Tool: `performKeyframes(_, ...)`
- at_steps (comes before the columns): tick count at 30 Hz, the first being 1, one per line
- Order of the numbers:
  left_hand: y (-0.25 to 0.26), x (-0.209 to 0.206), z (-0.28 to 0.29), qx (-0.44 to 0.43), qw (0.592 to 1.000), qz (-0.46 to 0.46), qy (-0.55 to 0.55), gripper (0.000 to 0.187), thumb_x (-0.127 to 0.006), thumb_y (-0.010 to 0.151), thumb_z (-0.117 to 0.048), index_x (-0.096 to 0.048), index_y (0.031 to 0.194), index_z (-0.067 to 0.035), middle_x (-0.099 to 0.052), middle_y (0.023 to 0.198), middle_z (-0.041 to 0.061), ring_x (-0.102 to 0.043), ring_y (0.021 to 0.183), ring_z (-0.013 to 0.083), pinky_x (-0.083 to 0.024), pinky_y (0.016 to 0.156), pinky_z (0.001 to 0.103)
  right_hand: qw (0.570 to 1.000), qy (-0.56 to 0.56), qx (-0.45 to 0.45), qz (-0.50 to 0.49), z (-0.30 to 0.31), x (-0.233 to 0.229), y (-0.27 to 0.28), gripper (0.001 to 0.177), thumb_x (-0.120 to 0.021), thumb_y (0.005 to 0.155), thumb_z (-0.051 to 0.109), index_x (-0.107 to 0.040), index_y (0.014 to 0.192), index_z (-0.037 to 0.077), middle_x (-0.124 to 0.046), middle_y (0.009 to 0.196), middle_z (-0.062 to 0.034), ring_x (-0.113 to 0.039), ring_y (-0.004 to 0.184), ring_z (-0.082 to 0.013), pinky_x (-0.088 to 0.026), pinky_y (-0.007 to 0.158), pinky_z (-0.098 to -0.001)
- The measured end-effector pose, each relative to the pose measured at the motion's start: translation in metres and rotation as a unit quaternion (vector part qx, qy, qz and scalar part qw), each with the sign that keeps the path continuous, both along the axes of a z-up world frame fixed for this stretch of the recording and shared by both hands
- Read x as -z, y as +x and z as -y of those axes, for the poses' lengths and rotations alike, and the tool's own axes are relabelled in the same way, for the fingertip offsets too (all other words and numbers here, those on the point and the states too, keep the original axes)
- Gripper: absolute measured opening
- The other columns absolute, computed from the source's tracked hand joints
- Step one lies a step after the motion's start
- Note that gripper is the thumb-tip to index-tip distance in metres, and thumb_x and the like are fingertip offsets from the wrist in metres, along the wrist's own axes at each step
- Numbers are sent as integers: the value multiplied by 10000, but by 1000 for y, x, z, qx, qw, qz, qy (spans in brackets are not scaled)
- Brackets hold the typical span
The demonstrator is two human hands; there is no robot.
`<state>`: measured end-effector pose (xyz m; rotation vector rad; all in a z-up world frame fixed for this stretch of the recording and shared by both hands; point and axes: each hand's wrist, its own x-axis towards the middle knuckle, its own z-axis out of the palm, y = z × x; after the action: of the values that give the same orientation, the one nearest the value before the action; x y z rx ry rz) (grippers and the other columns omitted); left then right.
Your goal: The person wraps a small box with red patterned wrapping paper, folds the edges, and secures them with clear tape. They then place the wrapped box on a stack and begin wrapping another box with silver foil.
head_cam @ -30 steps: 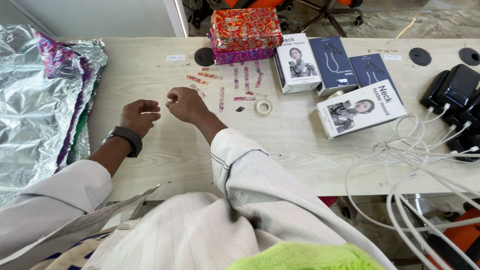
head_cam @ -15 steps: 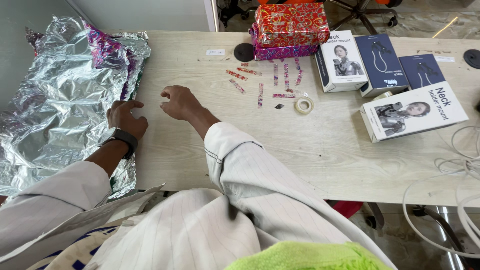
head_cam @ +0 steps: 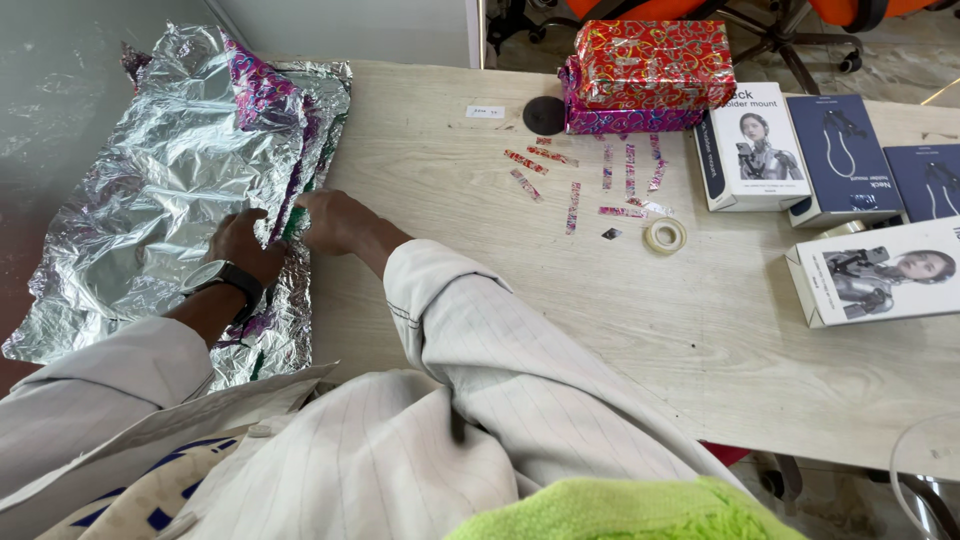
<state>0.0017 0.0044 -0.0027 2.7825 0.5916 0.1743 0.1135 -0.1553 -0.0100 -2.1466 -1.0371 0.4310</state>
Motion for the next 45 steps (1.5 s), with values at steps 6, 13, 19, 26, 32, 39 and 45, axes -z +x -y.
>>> performKeyframes(6,3,5,-15,2,1000,0,-17,188,-669,926,-159,-832,1017,-181,-765,1028,161,-713,966,381,-547,947,483,1000,17,-11,3,-17,-1,-5,609,-762,776,275,-616,1326,58,-657,1301,-206,-628,1225,-325,-514,1028,-380)
performKeyframes(13,21,-10,-7,80,988,126,-46,93,-752,844,-120,-769,917,-64,-763,855,126,-748,798,261,-596,786,376,992,49,19,-119,-21,-7,0,538,-716,764,224,-642,1278,82,-731,1147,-158,-710,1050,-273,-556,872,-367)
performKeyframes(19,27,-23,26,137,956,245,-88,43,-710,865,-24,-720,906,-35,-743,844,112,-752,787,210,-591,738,317,932,175,57,-312,-8,-5,8,492,-612,807,96,-674,1295,63,-731,1042,-148,-646,880,-211,-499,732,-361)
performKeyframes(26,25,-28,56,142,959,231,-87,81,-782,822,-63,-705,839,-45,-720,762,68,-719,700,172,-571,677,298,868,240,133,-413,20,-11,9,440,-561,835,110,-620,1271,112,-710,1019,3,-681,854,-112,-593,747,-329)
performKeyframes(32,13,-10,62,121,979,137,-94,251,-804,759,-142,-767,997,-73,-715,775,101,-704,734,254,-566,714,386,845,245,289,-377,42,-16,-7,227,-691,816,79,-707,1034,18,-732,943,-92,-724,775,-180,-622,663,-362)
performKeyframes(39,-11,-8,66,41,998,46,18,229,-706,874,-194,-803,1072,-133,-747,1015,193,-711,932,394,-570,847,499,866,221,207,-399,48,-19,-8,405,-739,823,93,-653,1219,89,-698,1096,-66,-690,935,-194,-622,748,-403)
performKeyframes(45,-23,-38,54,-132,991,-9,-32,251,-865,798,-277,-777,888,-60,-738,967,207,-718,912,379,-568,861,476,874,191,112,-433,43,-15,-7,613,-745,837,160,-569,1424,162,-702,1113,-65,-669,994,-176,-588,861,-432)
